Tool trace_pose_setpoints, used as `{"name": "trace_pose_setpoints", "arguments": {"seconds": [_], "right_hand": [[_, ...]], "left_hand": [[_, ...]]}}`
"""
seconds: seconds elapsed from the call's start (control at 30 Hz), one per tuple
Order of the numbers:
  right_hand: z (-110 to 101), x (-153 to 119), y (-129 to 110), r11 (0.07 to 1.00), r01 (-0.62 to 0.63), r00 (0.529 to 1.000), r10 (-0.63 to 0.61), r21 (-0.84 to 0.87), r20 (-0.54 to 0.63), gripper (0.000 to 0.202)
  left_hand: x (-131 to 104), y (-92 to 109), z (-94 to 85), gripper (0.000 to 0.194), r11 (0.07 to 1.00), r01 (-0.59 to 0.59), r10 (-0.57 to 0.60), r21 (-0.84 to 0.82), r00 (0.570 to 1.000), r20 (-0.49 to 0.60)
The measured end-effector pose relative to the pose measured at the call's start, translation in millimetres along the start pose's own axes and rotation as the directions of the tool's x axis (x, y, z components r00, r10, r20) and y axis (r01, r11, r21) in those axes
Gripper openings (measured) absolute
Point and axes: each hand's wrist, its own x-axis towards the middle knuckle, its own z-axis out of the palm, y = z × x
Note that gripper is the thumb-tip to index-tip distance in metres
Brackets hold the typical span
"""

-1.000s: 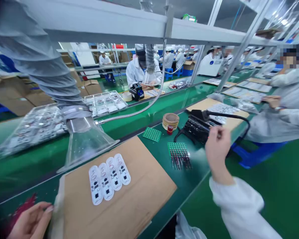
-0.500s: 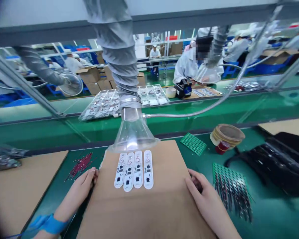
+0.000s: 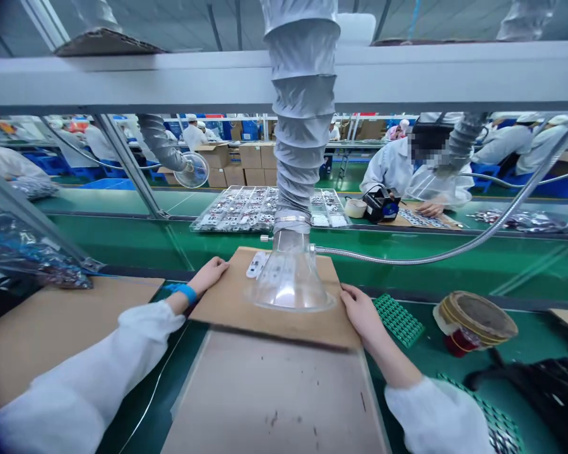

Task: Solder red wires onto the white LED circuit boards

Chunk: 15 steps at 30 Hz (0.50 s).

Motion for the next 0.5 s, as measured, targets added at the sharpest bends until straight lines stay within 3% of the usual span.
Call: {"name": "trace_pose_setpoints", "arguments": {"seconds": [0.07,0.13,0.2,0.3,0.4,0.5], "right_hand": [[8.3,15.8,-7.7,1.0,0.018,1.0,-0.018,0.017,0.011,0.044],[9.7,15.5,-5.0,0.999,0.027,1.0,-0.027,0.031,0.01,0.043],[2.3,-1.0,6.8,0.999,0.033,0.999,-0.034,0.042,0.022,0.043],[-20.5,-44.7,36.3,0.999,0.046,0.996,-0.048,0.025,0.07,0.048],[-41.3,-87.3,70.8,1.0,0.029,0.997,-0.028,-0.01,0.078,0.056],[-46.8,-108.7,93.7,0.996,0.026,0.999,-0.023,-0.087,0.039,0.057]], "left_hand": [[13.0,4.4,-3.0,0.024,1.0,-0.012,0.012,0.008,1.0,-0.023],[6.2,-0.6,-9.1,0.023,0.999,-0.032,0.032,0.012,0.999,-0.033],[-18.2,-13.6,-16.5,0.019,0.999,-0.054,0.054,0.003,0.998,-0.022],[-72.9,-41.0,-22.6,0.021,0.995,-0.089,0.09,-0.033,0.996,0.012],[-123.2,-67.2,-16.7,0.031,0.983,-0.157,0.161,-0.098,0.987,0.03],[-149.9,-83.4,-6.4,0.036,0.979,-0.186,0.192,-0.086,0.978,0.076]]}}
